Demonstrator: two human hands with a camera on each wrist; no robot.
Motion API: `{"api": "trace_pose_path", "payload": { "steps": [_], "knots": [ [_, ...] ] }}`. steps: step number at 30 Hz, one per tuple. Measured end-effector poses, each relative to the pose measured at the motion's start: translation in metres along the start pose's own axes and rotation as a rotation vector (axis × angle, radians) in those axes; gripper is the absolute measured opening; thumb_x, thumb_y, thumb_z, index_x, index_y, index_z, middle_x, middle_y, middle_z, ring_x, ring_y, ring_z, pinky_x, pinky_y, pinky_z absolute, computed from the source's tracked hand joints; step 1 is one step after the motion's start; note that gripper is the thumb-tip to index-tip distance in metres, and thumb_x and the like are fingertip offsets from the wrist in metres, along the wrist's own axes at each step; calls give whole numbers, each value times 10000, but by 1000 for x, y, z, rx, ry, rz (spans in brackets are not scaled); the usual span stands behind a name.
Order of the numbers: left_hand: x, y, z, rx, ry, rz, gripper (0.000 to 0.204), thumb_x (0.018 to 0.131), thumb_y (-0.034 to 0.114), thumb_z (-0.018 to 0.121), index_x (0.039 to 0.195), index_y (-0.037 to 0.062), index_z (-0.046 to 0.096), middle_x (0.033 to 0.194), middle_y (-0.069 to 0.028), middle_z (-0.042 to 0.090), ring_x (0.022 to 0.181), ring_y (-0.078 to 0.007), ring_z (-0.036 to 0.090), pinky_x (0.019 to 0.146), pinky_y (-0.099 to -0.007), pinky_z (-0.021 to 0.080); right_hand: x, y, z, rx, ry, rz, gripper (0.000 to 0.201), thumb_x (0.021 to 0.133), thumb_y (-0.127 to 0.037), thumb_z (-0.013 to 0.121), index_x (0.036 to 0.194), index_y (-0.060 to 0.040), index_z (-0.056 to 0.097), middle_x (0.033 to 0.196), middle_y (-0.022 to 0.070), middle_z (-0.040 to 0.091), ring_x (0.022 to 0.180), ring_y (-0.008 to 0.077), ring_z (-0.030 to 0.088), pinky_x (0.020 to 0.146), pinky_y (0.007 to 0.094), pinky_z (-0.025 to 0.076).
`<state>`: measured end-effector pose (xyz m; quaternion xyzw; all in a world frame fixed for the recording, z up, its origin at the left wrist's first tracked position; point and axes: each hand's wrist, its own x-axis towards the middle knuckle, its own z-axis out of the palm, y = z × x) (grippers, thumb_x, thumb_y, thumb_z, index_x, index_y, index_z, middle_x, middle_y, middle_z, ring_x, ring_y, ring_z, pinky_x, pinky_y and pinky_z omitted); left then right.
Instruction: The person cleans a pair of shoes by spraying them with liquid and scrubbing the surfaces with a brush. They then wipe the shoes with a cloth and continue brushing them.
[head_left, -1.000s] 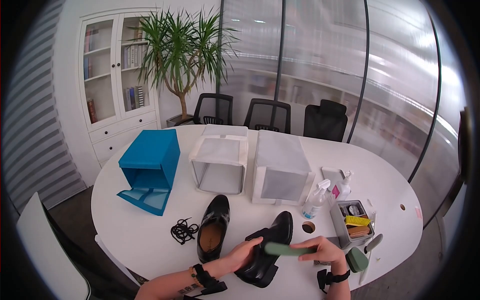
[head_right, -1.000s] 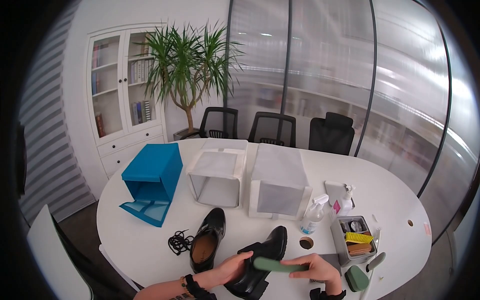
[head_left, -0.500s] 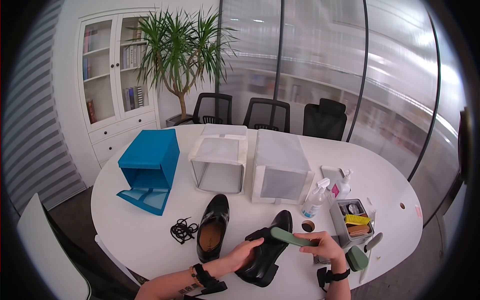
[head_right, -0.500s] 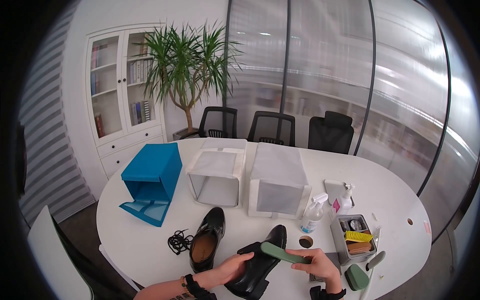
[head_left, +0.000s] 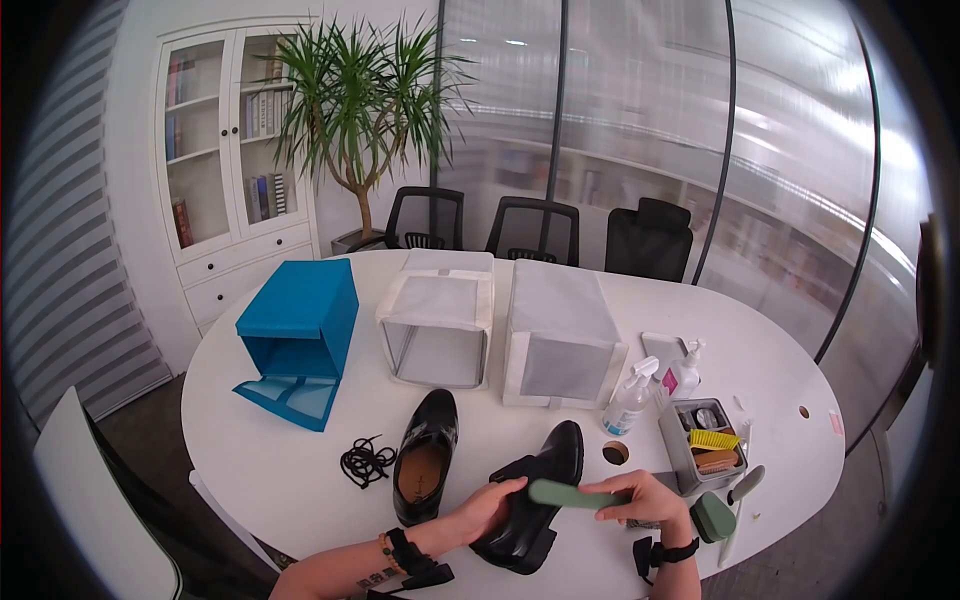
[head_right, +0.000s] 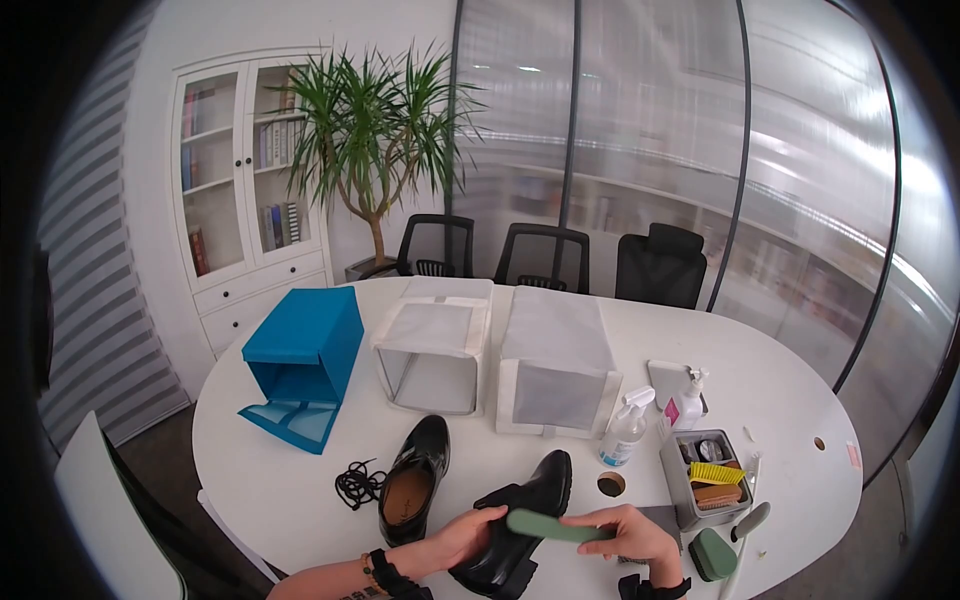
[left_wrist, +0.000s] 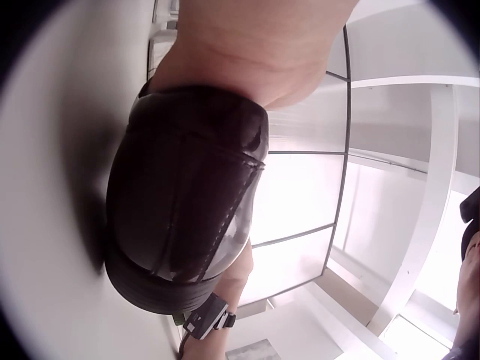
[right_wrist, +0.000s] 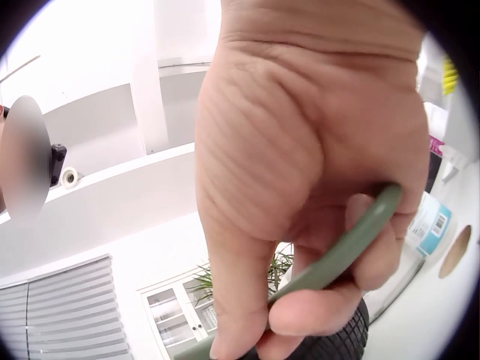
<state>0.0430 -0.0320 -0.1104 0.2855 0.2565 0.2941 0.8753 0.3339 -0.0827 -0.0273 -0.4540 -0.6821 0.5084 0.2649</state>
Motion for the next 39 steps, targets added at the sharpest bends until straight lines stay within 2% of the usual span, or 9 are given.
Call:
{"api": "trace_pose_path", "payload": {
  "steps": [4,7,13,17,20,24,29,32,39],
  "knots": [
    [-3,2,3,-8,18,-3,526,1049,330,552,1370,-84,504,1269,-174,655,1137,-234,668,1007,-374,541,-1,-2,-2,-6,-46,-26,502,852,6,789,1323,-144,699,1016,1,746,662,32,556,547,212,477],
    [-2,0,1,-6,7,-15,545,1053,341,540,1400,-74,475,1303,-172,636,1166,-238,653,1031,-382,524,5,-1,-1,-66,261,-82,495,832,8,809,1307,-70,694,1148,29,750,797,52,627,690,213,528],
    [-8,5,14,-35,7,-3,600,1077,417,449,1485,-19,392,1397,-171,578,1283,-253,579,1127,-405,440,1,-3,-3,-36,-122,-126,504,847,31,785,1328,-74,679,1210,22,735,909,61,626,805,233,537],
    [-7,4,10,-48,16,-40,630,1085,456,398,1514,-5,358,1473,-159,521,1325,-256,546,1153,-403,411,5,1,-4,-12,164,-47,492,852,24,789,1323,-65,681,1243,39,727,961,55,636,828,227,538],
    [-7,5,14,-61,13,-21,642,1093,444,364,1567,17,289,1557,-147,441,1425,-271,445,1222,-414,300,3,3,-5,-25,111,-79,487,867,8,775,1337,-73,672,1229,46,729,988,59,612,905,247,520],
    [-8,6,16,-52,-6,10,632,1095,440,363,1567,25,296,1561,-144,438,1436,-264,431,1228,-415,290,3,2,-1,33,-87,-86,491,861,0,783,1334,-87,679,1230,45,732,1002,66,614,905,245,511],
    [-10,7,18,-97,2,-18,615,1096,418,366,1566,28,298,1564,-142,430,1443,-256,417,1238,-411,271,4,2,-5,-37,223,-10,508,836,13,809,1318,-100,696,967,-5,752,699,35,582,636,213,501],
    [-6,2,11,-44,14,23,668,1078,489,399,1540,12,335,1501,-150,502,1380,-257,498,1198,-407,349,3,3,-6,-48,174,-53,517,830,10,817,1319,-107,697,870,-30,723,618,24,524,558,209,452],
    [-6,3,11,-43,5,13,663,1079,483,403,1528,-1,348,1490,-154,513,1368,-253,510,1192,-409,358,-1,-3,-1,54,-6,4,506,845,-3,804,1323,-132,698,897,-29,721,627,38,536,575,216,477]
  ]
}}
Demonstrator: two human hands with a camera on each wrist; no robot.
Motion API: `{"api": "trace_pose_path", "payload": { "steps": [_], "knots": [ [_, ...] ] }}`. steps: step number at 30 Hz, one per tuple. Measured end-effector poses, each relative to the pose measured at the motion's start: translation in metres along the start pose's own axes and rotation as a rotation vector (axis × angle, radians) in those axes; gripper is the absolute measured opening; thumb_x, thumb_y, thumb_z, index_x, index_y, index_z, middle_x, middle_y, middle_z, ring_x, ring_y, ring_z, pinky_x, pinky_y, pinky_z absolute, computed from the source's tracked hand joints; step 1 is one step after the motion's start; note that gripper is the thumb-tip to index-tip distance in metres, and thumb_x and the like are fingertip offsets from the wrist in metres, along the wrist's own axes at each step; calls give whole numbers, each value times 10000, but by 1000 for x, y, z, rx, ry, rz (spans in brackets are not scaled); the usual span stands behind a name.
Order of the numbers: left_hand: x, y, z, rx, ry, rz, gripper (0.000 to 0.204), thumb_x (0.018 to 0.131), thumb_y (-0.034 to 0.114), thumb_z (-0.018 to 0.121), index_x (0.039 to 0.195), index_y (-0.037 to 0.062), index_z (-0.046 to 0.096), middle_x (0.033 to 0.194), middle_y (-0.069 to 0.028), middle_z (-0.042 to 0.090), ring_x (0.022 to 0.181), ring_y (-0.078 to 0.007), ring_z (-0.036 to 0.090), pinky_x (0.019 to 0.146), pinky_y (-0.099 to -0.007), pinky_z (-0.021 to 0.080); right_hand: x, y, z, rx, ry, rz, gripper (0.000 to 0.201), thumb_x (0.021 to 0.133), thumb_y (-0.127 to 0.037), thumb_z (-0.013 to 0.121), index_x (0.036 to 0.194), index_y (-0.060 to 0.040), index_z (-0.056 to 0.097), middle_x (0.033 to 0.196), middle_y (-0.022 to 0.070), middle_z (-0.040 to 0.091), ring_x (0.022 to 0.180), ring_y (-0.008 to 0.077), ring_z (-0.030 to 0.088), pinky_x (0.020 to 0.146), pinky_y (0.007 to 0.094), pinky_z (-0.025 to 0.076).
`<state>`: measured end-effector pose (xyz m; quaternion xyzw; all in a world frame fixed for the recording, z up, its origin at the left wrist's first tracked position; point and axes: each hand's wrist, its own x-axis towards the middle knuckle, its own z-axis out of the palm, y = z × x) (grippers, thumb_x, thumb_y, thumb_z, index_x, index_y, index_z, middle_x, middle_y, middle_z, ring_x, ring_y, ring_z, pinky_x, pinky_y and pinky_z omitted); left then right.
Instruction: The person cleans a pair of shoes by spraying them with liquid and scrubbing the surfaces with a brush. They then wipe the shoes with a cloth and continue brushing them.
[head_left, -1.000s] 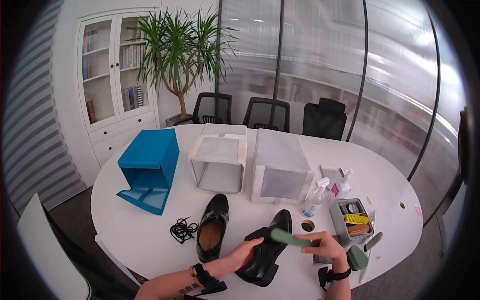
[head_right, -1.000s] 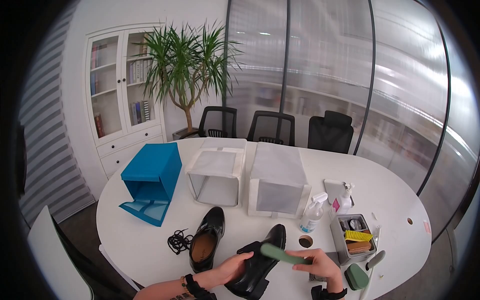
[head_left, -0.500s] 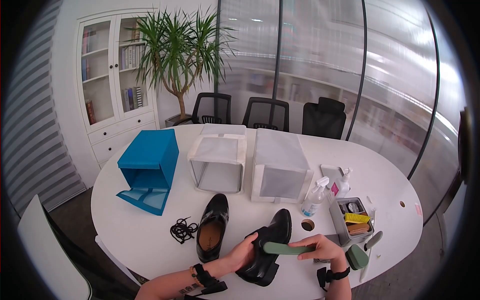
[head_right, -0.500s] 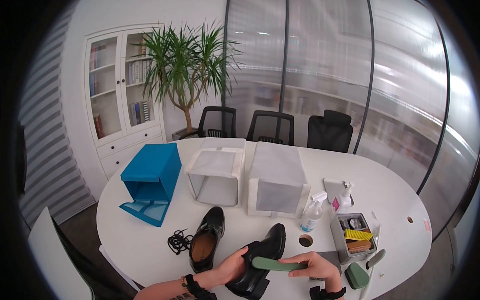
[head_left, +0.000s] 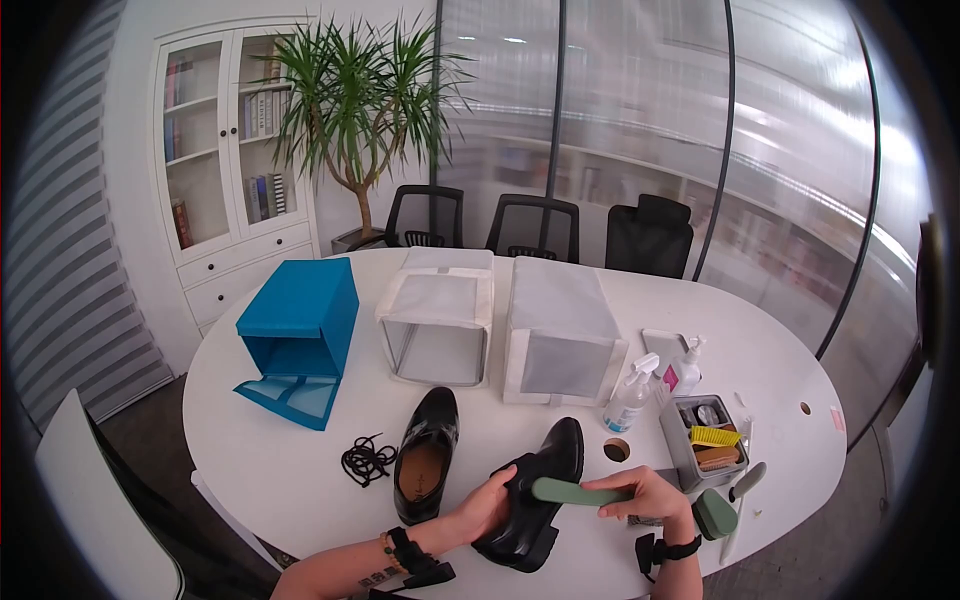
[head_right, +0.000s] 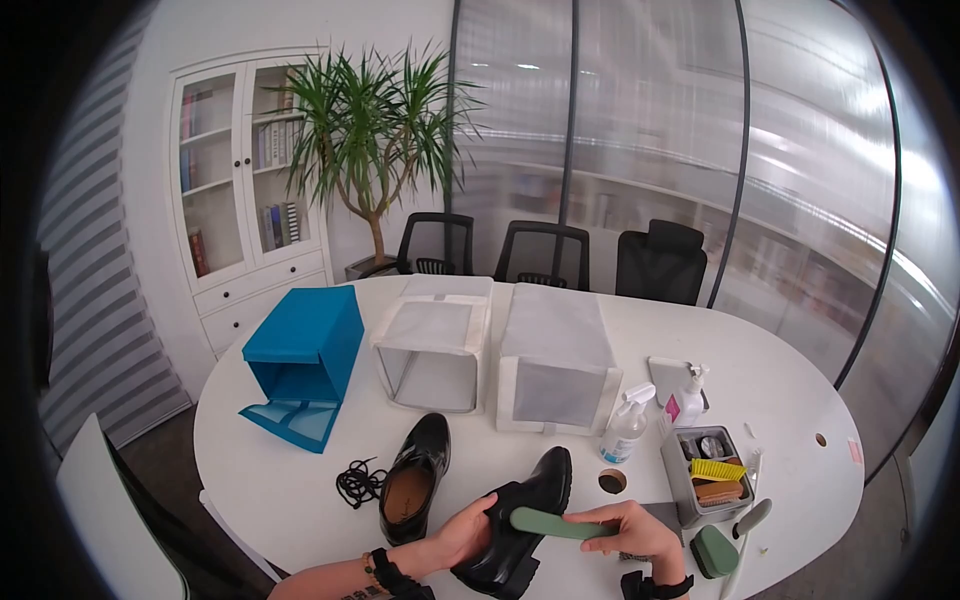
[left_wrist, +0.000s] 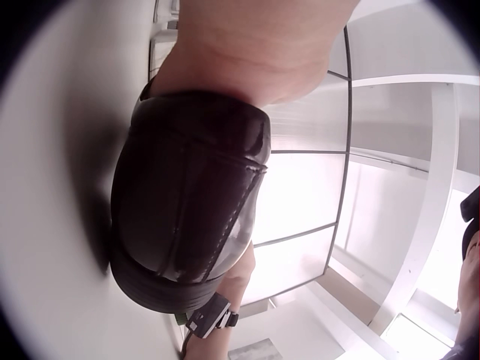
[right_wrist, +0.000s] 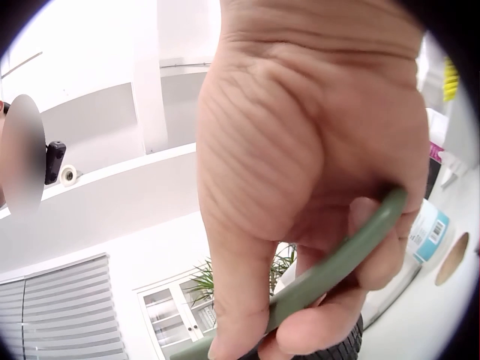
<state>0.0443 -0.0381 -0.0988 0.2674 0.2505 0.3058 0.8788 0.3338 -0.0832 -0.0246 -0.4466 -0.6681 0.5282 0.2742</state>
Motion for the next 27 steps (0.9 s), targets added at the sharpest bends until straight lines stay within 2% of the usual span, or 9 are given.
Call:
{"api": "trace_pose_path", "payload": {
  "steps": [2,6,8,12,14,18,20,23,27],
  "knots": [
    [3,-2,-5,-6,-10,7,655,1081,479,400,1530,6,347,1486,-149,517,1355,-255,522,1186,-407,366,2,2,-3,-55,89,-44,511,824,6,823,1307,-109,704,897,-2,736,650,43,590,589,220,517],
    [2,0,-3,-24,-17,-12,645,1083,475,398,1530,12,350,1477,-143,526,1346,-254,530,1182,-403,372,4,6,-4,-53,190,-37,503,817,10,825,1294,-107,712,919,2,743,654,43,592,583,222,519],
    [-1,2,1,-14,1,-24,652,1089,459,368,1559,11,309,1555,-146,446,1433,-269,432,1230,-420,280,2,8,-4,-84,77,-8,489,839,-1,807,1305,-113,707,929,-9,748,638,33,558,563,218,488],
    [-1,1,2,3,10,2,652,1090,458,366,1557,7,313,1555,-145,448,1428,-270,440,1228,-420,284,2,2,-3,-36,-29,-10,488,841,1,801,1305,-118,707,916,-7,747,612,29,547,545,212,483],
    [1,-1,-1,-25,2,-2,629,1085,462,392,1525,13,371,1499,-144,514,1359,-252,518,1194,-402,352,6,11,-5,-77,174,-70,489,822,18,815,1287,-95,714,941,0,754,570,31,548,523,205,478],
    [-1,2,2,-24,9,-21,632,1085,464,387,1525,10,371,1502,-143,512,1367,-248,510,1197,-400,347,7,10,-4,-50,293,-28,485,827,11,813,1288,-104,715,968,5,760,549,31,536,518,198,471],
    [-3,3,5,3,31,-41,671,1081,475,377,1553,1,316,1552,-148,451,1423,-267,446,1225,-415,288,6,7,-4,-124,191,-30,493,826,1,819,1293,-115,713,969,3,761,565,27,542,519,201,473],
    [-1,2,3,15,31,-25,673,1081,478,380,1551,0,317,1553,-147,448,1425,-264,444,1225,-413,289,1,2,-2,-98,45,-3,495,839,-14,809,1305,-148,710,951,-7,761,572,19,515,528,206,463],
    [-4,4,7,10,32,-38,670,1082,476,379,1552,3,314,1555,-144,446,1431,-262,435,1229,-411,283,1,3,-2,-85,28,1,498,836,-21,815,1307,-143,709,993,-6,763,579,25,520,541,210,464]
  ]
}}
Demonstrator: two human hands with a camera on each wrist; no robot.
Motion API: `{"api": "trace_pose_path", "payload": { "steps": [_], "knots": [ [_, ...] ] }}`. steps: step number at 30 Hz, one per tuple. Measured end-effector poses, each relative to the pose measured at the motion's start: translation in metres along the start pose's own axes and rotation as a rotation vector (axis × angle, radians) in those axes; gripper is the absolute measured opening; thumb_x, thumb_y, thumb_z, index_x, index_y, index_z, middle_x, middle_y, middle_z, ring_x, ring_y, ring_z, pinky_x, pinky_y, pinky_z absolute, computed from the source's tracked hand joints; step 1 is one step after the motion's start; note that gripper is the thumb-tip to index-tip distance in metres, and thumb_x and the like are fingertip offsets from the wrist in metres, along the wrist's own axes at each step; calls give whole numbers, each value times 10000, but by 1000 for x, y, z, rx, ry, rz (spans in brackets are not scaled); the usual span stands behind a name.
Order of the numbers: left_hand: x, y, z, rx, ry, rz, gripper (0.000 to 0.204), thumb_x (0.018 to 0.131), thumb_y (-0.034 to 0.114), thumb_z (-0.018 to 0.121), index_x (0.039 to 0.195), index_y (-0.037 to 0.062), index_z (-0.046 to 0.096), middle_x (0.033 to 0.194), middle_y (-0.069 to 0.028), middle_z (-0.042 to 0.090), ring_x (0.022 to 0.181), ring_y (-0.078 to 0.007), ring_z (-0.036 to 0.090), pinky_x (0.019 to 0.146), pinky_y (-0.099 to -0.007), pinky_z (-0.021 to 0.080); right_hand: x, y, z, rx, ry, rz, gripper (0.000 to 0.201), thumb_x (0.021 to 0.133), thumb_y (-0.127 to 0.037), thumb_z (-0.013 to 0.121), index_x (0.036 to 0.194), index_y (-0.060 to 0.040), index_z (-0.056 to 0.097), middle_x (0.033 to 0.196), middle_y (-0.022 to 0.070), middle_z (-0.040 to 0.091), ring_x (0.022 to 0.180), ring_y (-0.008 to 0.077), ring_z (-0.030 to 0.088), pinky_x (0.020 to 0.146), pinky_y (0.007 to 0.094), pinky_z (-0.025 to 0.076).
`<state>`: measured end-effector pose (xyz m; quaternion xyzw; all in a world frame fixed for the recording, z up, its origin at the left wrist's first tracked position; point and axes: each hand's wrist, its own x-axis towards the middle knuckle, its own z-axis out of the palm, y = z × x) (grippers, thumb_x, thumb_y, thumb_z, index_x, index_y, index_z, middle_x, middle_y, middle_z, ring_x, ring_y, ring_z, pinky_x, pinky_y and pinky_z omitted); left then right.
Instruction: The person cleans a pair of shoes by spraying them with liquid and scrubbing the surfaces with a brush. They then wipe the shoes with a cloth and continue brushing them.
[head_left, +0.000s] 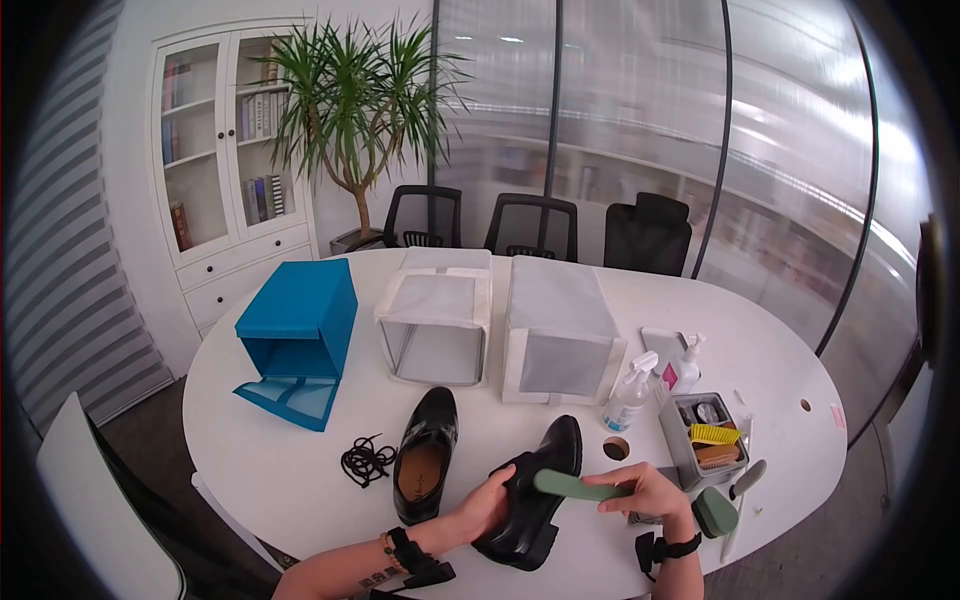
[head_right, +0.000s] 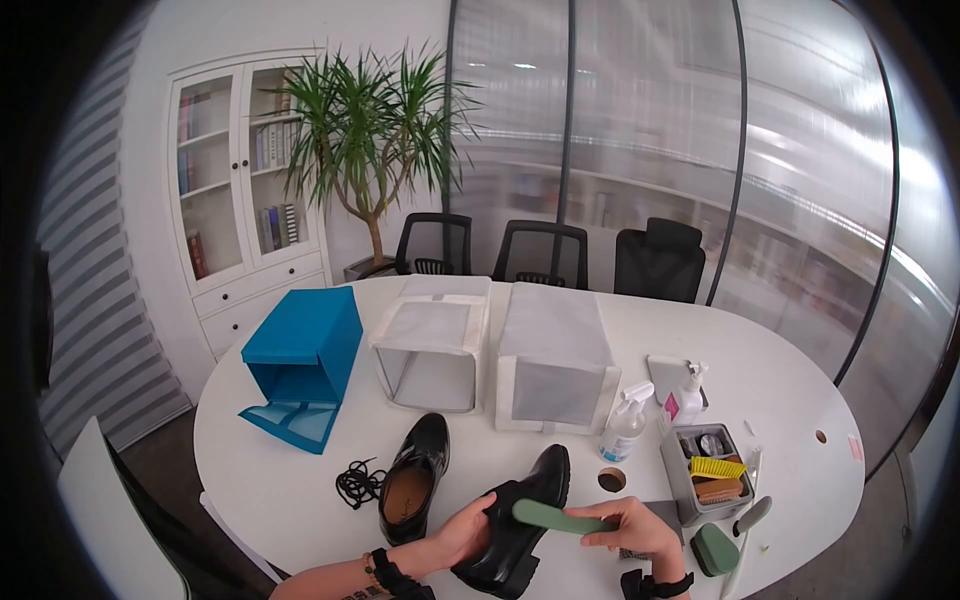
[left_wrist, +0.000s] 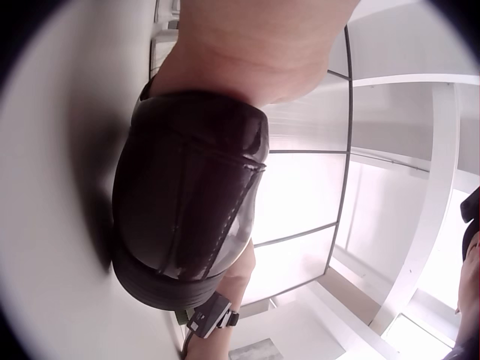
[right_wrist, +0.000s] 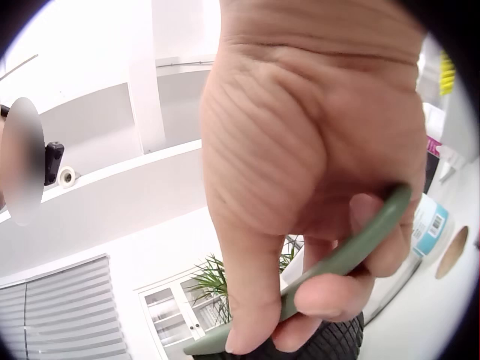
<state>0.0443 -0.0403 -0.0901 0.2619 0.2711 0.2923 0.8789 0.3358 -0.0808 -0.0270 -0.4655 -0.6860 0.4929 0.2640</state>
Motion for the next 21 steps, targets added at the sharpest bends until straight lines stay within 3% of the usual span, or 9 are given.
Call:
{"api": "trace_pose_path", "payload": {
  "steps": [3,6,8,10,13,15,17,19,21],
  "knots": [
    [4,-4,-5,-18,-22,31,667,1083,472,377,1557,7,307,1556,-142,445,1434,-265,431,1232,-411,277,3,8,-4,-6,97,-25,502,831,-25,820,1306,-136,708,1069,15,766,593,26,523,532,205,457],
    [6,-5,-9,-23,-26,21,633,1086,466,386,1531,18,355,1511,-148,494,1371,-255,502,1195,-405,346,0,2,-4,-17,137,16,502,829,-15,818,1307,-112,703,1116,38,761,701,38,584,628,210,505],
    [8,-6,-10,-19,-54,57,628,1087,465,384,1526,17,363,1494,-147,514,1357,-258,518,1184,-409,363,-3,0,-3,22,-146,-95,480,818,3,823,1277,-95,720,1047,-7,765,680,37,573,566,216,476],
    [6,-5,-8,-14,-41,57,630,1087,466,384,1525,13,363,1493,-148,515,1357,-258,517,1184,-409,364,-1,-5,1,18,-160,-93,469,818,11,819,1267,-91,725,1074,-8,766,712,29,571,603,219,484],
    [5,-4,-7,-10,-21,39,635,1088,467,383,1525,8,360,1500,-149,507,1361,-258,513,1184,-410,364,7,4,4,13,166,-149,495,825,15,811,1300,-64,696,1154,25,752,836,33,611,758,222,529],
    [5,-4,-7,-10,-15,26,636,1088,467,383,1526,6,357,1506,-149,498,1365,-257,509,1184,-409,363,6,9,1,-4,172,-127,496,829,19,807,1305,-58,691,1172,32,748,865,41,621,787,229,532],
    [6,-4,-8,-14,-29,16,640,1092,442,369,1560,10,304,1562,-142,440,1430,-264,438,1226,-418,289,5,8,0,-20,178,-107,497,833,22,802,1310,-53,686,1190,38,744,893,50,632,817,235,535],
    [8,-6,-9,-1,-39,33,641,1091,456,374,1542,4,330,1529,-149,473,1392,-259,479,1199,-412,335,1,3,1,35,-104,-130,464,866,32,762,1317,-44,678,1209,44,736,930,59,636,846,239,538],
    [7,-5,-8,11,-46,48,643,1089,471,378,1524,-3,356,1496,-155,506,1355,-254,519,1173,-407,381,3,-1,3,-11,-87,-171,468,868,34,760,1321,-50,677,1194,33,737,915,51,626,832,231,534]
  ]
}}
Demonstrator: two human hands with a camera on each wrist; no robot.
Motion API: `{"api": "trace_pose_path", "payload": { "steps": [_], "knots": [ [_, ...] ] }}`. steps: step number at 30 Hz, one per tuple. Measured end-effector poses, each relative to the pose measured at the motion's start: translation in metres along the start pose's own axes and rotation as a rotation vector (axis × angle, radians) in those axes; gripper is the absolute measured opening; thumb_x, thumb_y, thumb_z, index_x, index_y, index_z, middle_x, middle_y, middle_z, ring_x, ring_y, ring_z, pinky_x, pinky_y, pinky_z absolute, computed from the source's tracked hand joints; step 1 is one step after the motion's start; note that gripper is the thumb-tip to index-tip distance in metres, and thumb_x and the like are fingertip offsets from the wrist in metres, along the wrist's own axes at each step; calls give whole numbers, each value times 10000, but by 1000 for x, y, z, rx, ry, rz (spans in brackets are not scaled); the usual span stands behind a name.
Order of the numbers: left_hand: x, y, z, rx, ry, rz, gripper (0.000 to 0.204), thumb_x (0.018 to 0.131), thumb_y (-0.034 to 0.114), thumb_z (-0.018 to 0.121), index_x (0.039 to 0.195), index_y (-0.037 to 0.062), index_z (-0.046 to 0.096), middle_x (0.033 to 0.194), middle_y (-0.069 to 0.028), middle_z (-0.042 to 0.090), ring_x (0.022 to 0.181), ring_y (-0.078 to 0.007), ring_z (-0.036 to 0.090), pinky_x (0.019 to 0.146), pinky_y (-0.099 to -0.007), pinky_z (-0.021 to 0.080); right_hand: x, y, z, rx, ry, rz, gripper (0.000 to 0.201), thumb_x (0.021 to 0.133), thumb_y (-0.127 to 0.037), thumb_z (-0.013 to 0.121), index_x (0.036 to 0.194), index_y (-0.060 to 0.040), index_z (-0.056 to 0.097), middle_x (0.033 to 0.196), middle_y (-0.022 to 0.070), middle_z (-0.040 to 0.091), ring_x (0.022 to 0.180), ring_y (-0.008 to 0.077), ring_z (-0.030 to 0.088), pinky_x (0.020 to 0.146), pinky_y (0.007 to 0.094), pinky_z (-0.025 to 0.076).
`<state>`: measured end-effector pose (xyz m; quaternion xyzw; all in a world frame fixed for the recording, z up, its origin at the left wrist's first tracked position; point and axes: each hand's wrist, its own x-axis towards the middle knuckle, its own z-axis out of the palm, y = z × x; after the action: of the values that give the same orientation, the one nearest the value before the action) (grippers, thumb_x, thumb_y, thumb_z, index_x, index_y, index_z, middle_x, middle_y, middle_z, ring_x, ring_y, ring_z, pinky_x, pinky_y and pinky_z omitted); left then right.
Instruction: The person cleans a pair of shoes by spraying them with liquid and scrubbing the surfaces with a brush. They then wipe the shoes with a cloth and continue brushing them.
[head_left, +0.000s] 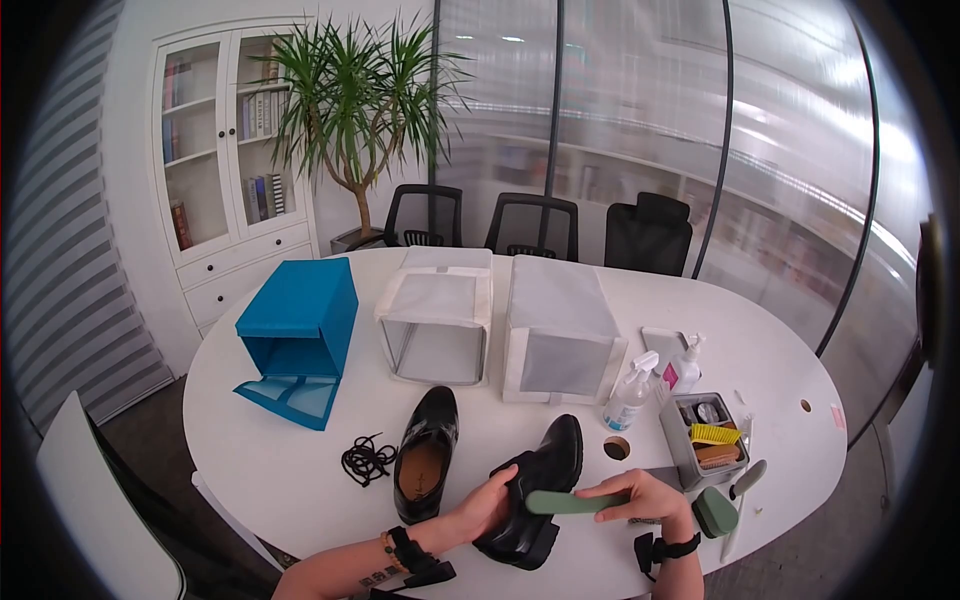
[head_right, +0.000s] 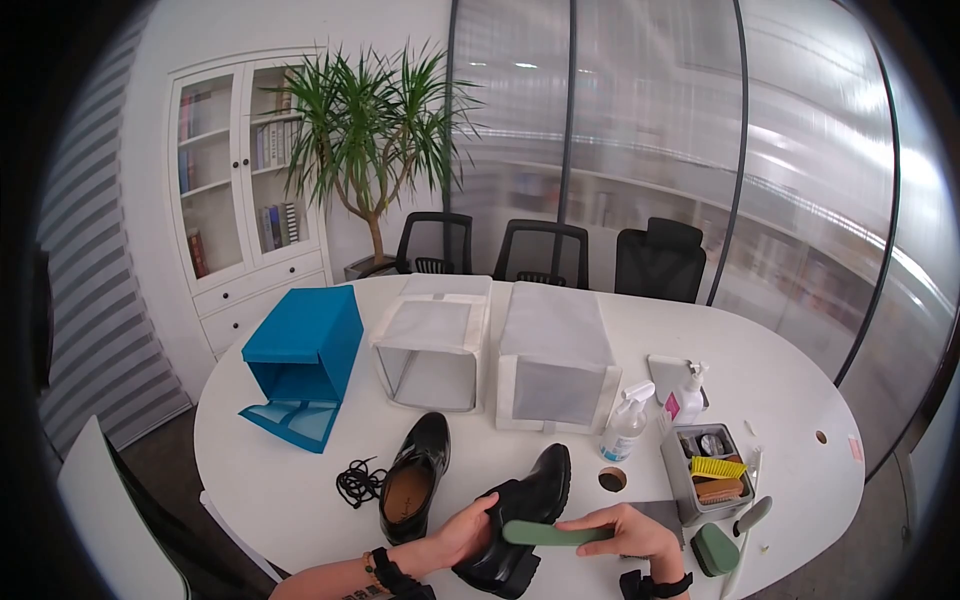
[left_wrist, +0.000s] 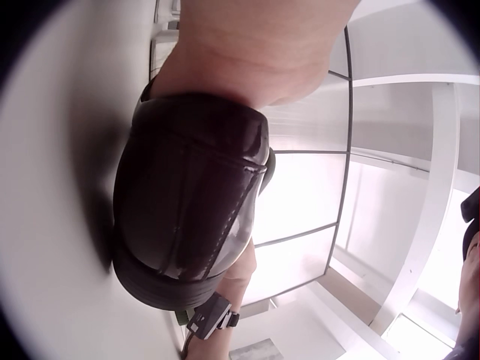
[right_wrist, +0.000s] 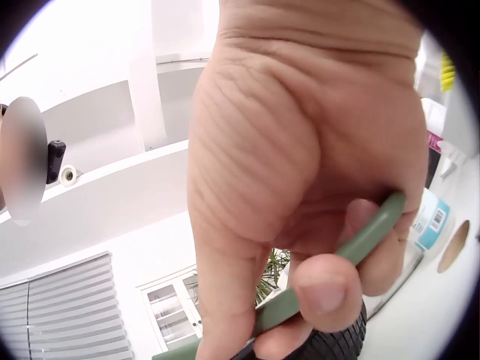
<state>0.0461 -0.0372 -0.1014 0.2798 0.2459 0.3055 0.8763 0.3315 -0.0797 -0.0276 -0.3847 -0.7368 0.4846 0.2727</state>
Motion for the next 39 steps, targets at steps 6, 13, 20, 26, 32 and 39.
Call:
{"api": "trace_pose_path", "payload": {
  "steps": [6,13,20,26,32,39],
  "knots": [
    [-2,2,0,3,17,-44,657,1089,472,376,1530,-13,335,1509,-154,489,1360,-252,514,1171,-407,386,3,6,-2,-8,256,78,484,858,14,784,1324,-69,680,1168,14,742,878,43,613,803,231,530],
    [-4,4,3,1,29,-54,591,1090,397,429,1506,-15,347,1472,-152,516,1329,-239,541,1154,-396,417,3,-3,4,3,198,100,492,885,9,766,1357,-83,657,1193,9,725,866,38,581,791,232,529],
    [-4,5,4,10,50,-68,572,1089,367,440,1501,-20,348,1475,-154,508,1330,-231,537,1161,-388,411,3,-3,3,1,191,123,495,891,9,760,1366,-82,650,1197,10,723,876,42,582,801,236,530],
    [-3,4,3,14,50,-60,570,1091,367,432,1502,-20,352,1474,-153,509,1331,-231,535,1163,-388,408,3,-3,3,1,185,122,494,892,10,758,1366,-79,649,1204,8,721,881,41,579,806,236,530],
    [-2,2,0,9,45,-45,563,1091,371,430,1494,-17,361,1453,-155,530,1314,-237,551,1148,-391,428,3,-7,4,5,187,147,497,894,11,754,1371,-82,645,1204,5,721,883,38,576,807,234,529],
    [0,1,-1,8,54,-42,554,1091,373,433,1487,-9,376,1436,-152,545,1306,-239,557,1144,-397,433,3,-6,4,22,182,155,501,899,12,749,1378,-83,638,1207,-4,718,875,35,570,801,228,527]
  ]
}}
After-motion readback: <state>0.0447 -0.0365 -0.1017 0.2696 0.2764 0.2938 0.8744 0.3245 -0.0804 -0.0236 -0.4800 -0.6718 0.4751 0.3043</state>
